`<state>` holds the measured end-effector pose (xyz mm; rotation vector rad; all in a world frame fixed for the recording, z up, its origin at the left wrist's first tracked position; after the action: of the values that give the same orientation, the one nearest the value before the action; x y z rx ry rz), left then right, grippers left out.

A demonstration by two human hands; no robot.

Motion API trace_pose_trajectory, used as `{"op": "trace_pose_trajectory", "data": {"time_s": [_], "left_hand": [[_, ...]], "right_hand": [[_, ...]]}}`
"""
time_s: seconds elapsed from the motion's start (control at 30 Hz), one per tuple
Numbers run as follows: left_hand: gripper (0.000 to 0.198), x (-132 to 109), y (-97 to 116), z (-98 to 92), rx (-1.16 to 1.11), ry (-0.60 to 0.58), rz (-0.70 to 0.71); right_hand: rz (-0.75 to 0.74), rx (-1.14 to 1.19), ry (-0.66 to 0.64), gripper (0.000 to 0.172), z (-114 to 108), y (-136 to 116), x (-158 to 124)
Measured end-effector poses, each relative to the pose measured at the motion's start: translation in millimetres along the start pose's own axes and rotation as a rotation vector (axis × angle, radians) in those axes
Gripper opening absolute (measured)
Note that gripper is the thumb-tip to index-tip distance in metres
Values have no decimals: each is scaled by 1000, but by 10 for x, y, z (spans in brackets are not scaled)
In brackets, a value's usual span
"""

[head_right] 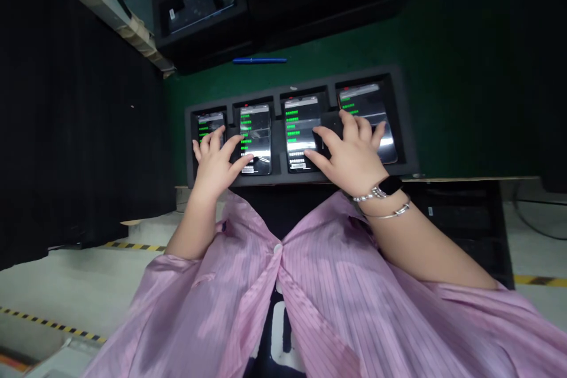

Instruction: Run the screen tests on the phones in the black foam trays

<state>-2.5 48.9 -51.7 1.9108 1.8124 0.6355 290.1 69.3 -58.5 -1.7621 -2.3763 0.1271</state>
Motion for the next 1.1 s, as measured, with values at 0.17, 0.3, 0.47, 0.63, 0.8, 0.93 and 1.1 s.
{"op": "trace_pose_trajectory", "data": {"time_s": [0.17,0.3,0.47,0.63,0.8,0.93,1.1], "left_hand": [[53,230,-19,-32,22,-31,-41],[54,141,92,-110,57,3,-22],[57,-31,171,-60,76,36,34],[56,-31,156,15,99,53,95],[52,41,153,22,75,45,107],[56,20,156,-51,31,98,123],[63,-191,-111,-409,-28,290,70]], "right_hand": [[22,-12,33,50,43,54,210],[6,-45,84,50,-88,-50,160],[-147,-30,143,55,-158,-384,-23],[-259,-69,178,52,-46,-570,-74],[-249,-90,132,59,9,-581,-4],[-224,-61,136,61,-25,-495,-5],[-107,-63,134,59,-151,-59,-169]]}}
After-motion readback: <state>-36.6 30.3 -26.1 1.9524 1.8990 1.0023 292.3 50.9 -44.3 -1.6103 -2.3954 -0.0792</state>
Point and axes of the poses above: each hand's wrist, its own x-axis towards the middle knuckle, its own z-axis out of the palm, y = z × x, the point moved 6 cm from there along x, towards the middle knuckle, and after that the axes turned 15 degrees about -x, right-handed, at the moved point
